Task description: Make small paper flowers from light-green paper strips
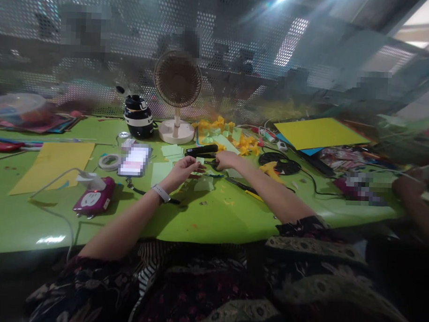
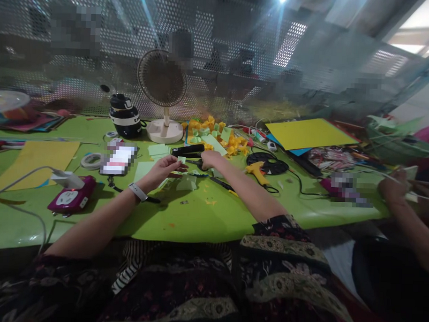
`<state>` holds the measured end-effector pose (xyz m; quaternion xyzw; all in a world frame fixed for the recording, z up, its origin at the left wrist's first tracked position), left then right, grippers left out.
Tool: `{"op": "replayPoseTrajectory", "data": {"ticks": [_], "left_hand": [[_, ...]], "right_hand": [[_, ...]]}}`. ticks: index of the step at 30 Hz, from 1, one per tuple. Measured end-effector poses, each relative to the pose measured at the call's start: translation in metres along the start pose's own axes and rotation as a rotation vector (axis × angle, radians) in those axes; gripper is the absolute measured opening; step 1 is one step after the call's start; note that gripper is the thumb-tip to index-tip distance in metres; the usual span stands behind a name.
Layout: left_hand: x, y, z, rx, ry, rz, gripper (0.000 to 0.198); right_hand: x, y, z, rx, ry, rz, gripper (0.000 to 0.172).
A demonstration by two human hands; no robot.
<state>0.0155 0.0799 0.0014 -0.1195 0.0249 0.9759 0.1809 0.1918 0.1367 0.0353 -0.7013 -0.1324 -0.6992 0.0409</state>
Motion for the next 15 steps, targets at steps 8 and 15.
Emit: {"op": "replayPoseTrajectory", "data": {"ticks": [8,15], "left_hand": [[0.002,0.0,0.0,-0.05,-0.001,0.041,0.04],[-0.002,0.008,0.008,-0.116,0.085,0.127,0.044]], "right_hand": [[0.013,0.041,0.028,-0.094,-0.115,0.051,0.007],[-0.011,0.068,0.016,-0.154,-1.217,-0.034,0.017]]}}
Point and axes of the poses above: each hand's wrist, its own y-axis away from the middle knuckle, its own x-axis out of the back of the hand, z = x × y, the point moved 5 cm from there along -y, towards the middle knuckle, and after that the axes turned 4 degrees about z, right-handed, at the moved point
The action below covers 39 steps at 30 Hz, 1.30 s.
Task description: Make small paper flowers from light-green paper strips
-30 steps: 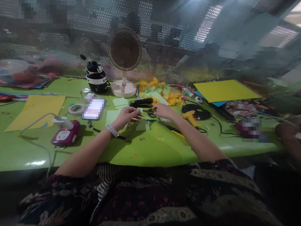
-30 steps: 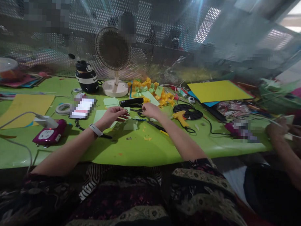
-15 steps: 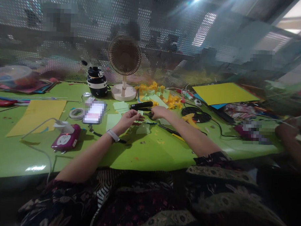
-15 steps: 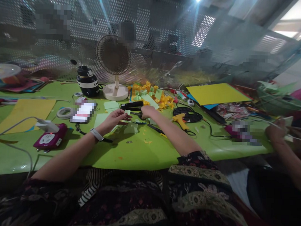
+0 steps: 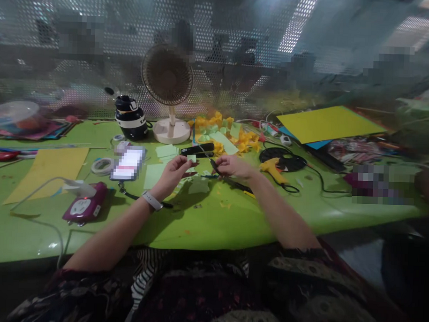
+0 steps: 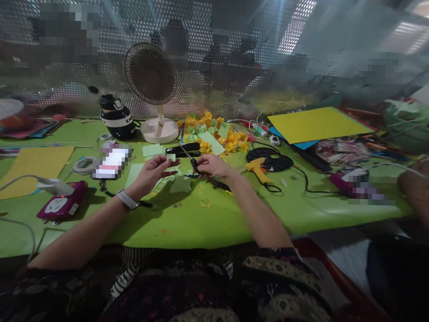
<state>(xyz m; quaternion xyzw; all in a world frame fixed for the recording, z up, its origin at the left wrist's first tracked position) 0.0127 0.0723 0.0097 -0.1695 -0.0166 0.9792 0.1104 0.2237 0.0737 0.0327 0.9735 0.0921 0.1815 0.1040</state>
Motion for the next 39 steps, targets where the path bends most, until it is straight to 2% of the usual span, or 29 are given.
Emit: {"op": "replayPoseTrajectory", "data": {"ticks": [3,7,11,20,27,39], "left_hand": [[-0.002,0.004,0.003,-0.009,0.016,0.039,0.042],[-0.004,0.007,0.005,0.006,0.067,0.057,0.041],[-0.005,0.007,0.006,0.014,0.126,0.04,0.041],[-0.007,0.01,0.007,0.03,0.116,0.014,0.041],[-0.008,0.012,0.003,0.041,0.084,0.036,0.04],[-0.01,0.012,0.004,0.041,0.109,0.02,0.04]], "right_hand": [[-0.017,0.007,0.003,0.025,-0.158,-0.068,0.027],[-0.033,0.017,0.002,0.056,-0.125,-0.155,0.039],[-0.04,0.021,-0.001,0.083,-0.115,-0.169,0.044],[-0.044,0.019,0.002,0.108,-0.084,-0.219,0.05],[-0.045,0.022,0.001,0.091,-0.049,-0.175,0.046],[-0.046,0.023,0.001,0.104,-0.065,-0.202,0.047]]}}
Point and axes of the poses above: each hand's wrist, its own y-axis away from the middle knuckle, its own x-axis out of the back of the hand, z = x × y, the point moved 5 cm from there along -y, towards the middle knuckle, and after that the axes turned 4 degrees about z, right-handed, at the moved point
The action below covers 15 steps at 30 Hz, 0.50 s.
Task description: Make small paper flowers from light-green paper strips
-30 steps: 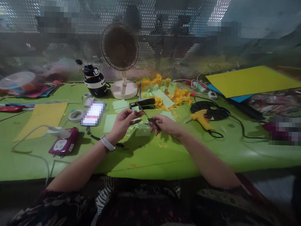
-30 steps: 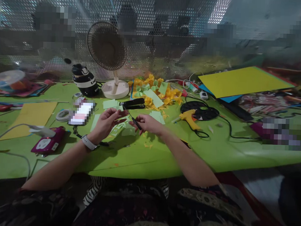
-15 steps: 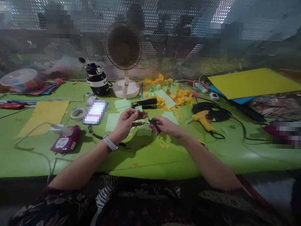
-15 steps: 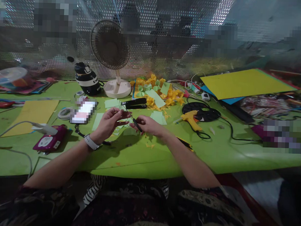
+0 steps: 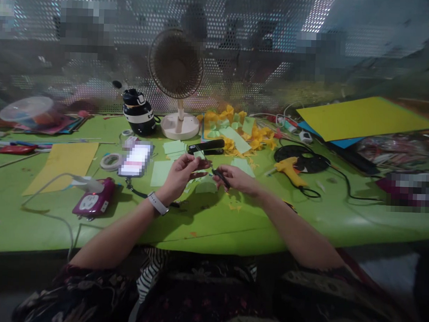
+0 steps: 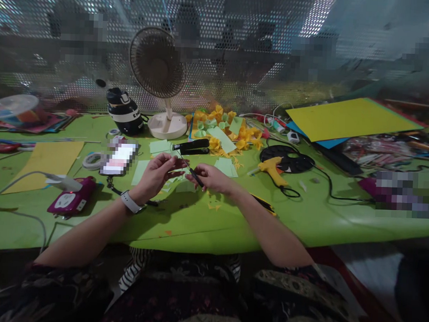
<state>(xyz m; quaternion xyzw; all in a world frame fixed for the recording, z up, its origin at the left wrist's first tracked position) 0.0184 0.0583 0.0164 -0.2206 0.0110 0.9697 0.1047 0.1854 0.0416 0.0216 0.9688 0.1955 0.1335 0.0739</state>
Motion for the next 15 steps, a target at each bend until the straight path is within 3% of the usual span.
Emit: {"op": "replayPoseTrajectory", "data": {"ticks": [15], "left_hand": [[-0.0009,0.0006,-0.0012,0.01,0.036,-0.005,0.038]], "right_hand": [[-0.0006,0.0075,-0.0063,-0.01,0.004,0.09,0.052]]}}
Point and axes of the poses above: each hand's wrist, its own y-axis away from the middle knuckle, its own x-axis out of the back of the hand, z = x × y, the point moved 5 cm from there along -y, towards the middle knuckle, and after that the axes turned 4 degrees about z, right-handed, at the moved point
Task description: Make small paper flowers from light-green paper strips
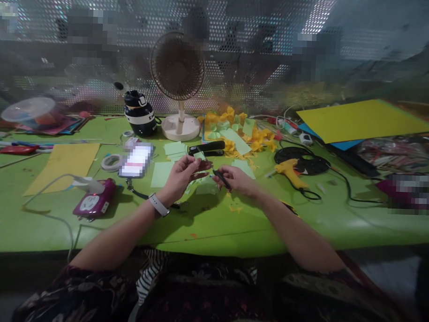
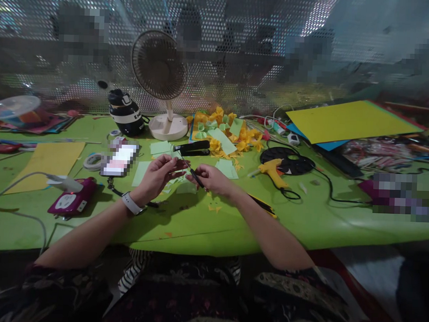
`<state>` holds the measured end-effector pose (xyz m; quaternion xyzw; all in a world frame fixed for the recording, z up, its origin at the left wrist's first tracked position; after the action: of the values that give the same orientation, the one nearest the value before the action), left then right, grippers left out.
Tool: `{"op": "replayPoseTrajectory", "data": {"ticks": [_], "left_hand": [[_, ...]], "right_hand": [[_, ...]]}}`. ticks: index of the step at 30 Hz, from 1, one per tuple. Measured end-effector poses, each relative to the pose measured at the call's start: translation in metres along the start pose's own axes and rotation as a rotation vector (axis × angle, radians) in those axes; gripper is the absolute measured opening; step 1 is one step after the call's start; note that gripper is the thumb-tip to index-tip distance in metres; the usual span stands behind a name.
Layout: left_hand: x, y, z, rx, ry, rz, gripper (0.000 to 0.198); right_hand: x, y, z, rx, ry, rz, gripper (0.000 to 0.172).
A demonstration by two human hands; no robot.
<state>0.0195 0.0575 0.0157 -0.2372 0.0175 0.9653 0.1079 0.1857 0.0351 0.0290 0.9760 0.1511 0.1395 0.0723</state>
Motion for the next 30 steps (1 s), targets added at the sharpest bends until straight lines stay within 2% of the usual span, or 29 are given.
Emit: {"op": "replayPoseTrajectory", "data": {"ticks": [11,30], "left_hand": [[0.0007,-0.0001,0.0013,-0.007,-0.012,0.003,0.038],[0.0031,-0.0025,0.0018,-0.003,-0.013,0.015,0.038]], "right_hand": [[-0.0011,0.0003,-0.0047,-0.004,-0.012,0.029,0.059],[0.0017,0.0018,-0.0088,-0.012,0.069,0.052,0.058]]}}
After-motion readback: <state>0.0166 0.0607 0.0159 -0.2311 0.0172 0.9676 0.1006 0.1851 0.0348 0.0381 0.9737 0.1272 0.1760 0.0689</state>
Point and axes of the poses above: each hand's wrist, its own y-axis away from the middle knuckle, its own x-axis out of the back of the hand, z = x × y, the point moved 5 cm from there along -y, towards the middle knuckle, and after that the axes turned 4 degrees about z, right-handed, at the moved point
